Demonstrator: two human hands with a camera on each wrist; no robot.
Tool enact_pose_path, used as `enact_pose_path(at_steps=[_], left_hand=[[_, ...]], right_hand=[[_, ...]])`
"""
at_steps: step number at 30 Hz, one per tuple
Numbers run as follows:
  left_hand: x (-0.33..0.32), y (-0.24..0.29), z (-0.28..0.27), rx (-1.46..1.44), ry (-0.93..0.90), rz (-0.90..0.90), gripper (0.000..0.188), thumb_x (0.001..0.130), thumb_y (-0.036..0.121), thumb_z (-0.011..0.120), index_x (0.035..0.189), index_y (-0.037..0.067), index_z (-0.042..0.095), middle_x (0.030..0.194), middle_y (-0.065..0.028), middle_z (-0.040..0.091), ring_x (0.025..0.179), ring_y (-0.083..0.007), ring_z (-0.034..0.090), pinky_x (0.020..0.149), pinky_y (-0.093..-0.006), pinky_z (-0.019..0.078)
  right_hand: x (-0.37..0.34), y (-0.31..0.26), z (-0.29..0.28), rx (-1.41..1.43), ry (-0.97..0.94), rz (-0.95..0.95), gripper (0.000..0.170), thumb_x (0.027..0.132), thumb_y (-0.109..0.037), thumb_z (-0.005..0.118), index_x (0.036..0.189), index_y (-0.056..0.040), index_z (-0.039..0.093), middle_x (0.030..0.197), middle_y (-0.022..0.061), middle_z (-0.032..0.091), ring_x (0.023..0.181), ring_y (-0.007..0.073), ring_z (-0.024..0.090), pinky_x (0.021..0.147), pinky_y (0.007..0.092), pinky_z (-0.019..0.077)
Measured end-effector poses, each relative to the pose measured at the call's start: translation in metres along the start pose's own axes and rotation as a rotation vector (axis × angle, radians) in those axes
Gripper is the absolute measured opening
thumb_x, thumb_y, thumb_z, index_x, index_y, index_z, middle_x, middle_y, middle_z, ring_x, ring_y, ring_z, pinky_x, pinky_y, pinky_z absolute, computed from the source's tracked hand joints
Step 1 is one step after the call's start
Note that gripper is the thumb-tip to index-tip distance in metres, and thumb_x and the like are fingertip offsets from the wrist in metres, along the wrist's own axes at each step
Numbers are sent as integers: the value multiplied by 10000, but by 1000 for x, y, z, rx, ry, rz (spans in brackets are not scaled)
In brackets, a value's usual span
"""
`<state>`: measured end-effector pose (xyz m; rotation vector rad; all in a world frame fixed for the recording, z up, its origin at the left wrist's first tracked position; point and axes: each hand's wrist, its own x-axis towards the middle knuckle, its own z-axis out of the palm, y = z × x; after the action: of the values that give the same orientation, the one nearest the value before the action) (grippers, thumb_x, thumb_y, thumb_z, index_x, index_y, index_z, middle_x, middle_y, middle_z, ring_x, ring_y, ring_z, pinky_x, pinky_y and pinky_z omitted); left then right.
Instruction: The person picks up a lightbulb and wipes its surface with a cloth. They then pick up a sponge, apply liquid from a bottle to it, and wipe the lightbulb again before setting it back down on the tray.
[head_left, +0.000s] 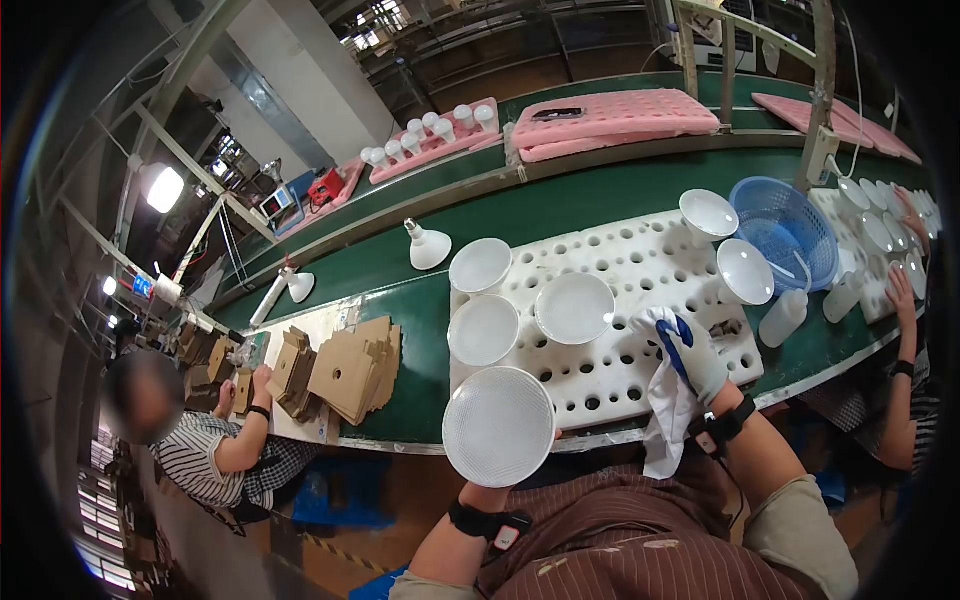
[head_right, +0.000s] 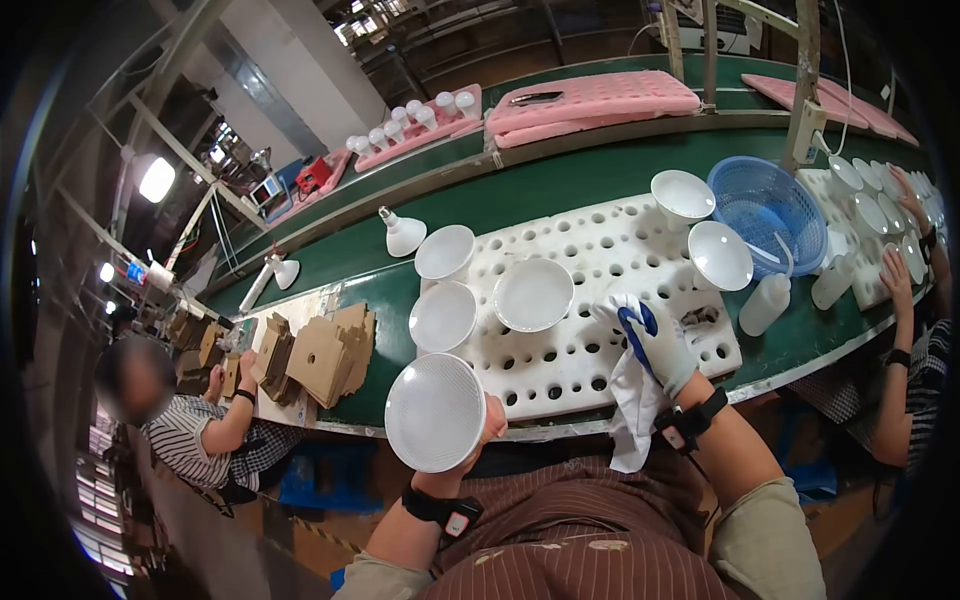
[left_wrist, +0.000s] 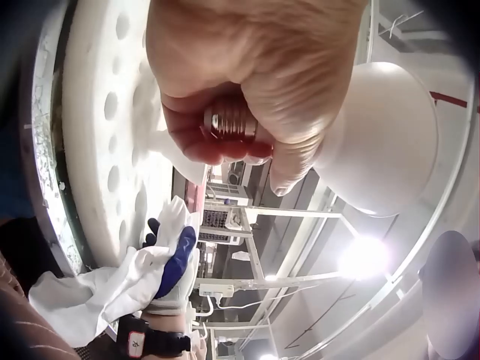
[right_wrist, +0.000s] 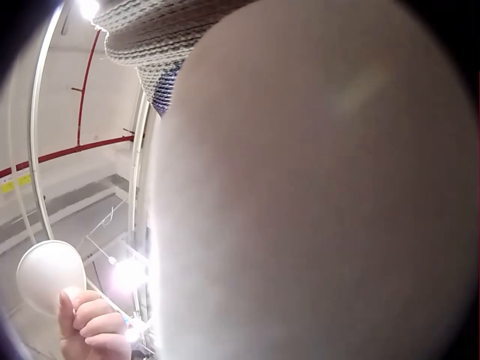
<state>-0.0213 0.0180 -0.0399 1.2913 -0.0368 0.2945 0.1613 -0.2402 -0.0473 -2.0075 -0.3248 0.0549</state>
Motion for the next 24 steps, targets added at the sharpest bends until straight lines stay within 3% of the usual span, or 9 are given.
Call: enact_pose_path(at_steps=[2,5,7,10,15,16,18,23,24], left_hand=[[0,3,0,156,-4,62,174,846,21,689,847,34,516,686,-63,507,616,-149,439,577,-279,412],[-1,25,6,-366,89,-273,206,852,12,678,1017,29,557,808,-91,588,712,-209,542,630,-333,469],[4,40,17,-587,591,-563,348,843,-7,662,1178,37,574,1003,-106,645,916,-270,612,740,-389,508],[10,24,21,-171,381,-322,386,846,-2,659,1216,42,557,1075,-104,633,967,-266,613,789,-379,512],[39,-4,44,871,-121,418,481,817,-61,640,1277,31,534,1191,-116,621,1037,-264,628,861,-364,512],[46,-14,57,796,-147,431,415,800,-90,627,1198,5,558,1121,-140,635,984,-273,634,838,-361,502],[42,-25,85,459,-65,158,372,780,-90,626,1133,-8,541,1052,-171,632,961,-309,632,833,-371,494],[33,-22,106,958,-103,361,441,734,4,675,1132,-15,487,1041,-209,595,932,-359,624,803,-417,495],[33,-10,104,903,-176,117,452,753,40,679,1162,-21,496,1026,-202,606,883,-317,634,773,-382,508]], right_hand=[[-1,-3,0,57,-22,-34,326,955,-223,555,1135,43,610,1010,188,672,907,247,639,813,336,489],[-3,-1,2,99,26,-87,323,953,-228,557,1126,38,619,979,155,678,864,199,627,777,316,487],[-5,-2,3,178,20,-64,307,941,-212,577,1114,38,619,954,150,681,828,193,634,738,318,495],[-25,-30,-8,351,-91,126,333,928,-213,607,1155,30,593,928,129,684,823,160,625,743,316,500],[-56,-59,13,434,-367,-122,529,870,-226,696,1292,19,494,1109,112,648,1014,177,592,906,317,471],[-55,-62,24,555,-374,-314,606,842,-233,733,1321,21,463,1165,120,626,1064,180,577,936,322,459],[-52,-73,33,558,-414,-129,719,784,-233,791,1347,29,429,1246,147,584,1134,184,543,971,337,440],[-48,-51,30,732,-344,106,594,739,-193,832,1225,4,552,1155,90,638,1008,142,601,903,302,489],[-48,-51,24,751,-362,88,571,744,-163,819,1227,-3,560,1150,89,639,1004,137,602,891,297,494]])
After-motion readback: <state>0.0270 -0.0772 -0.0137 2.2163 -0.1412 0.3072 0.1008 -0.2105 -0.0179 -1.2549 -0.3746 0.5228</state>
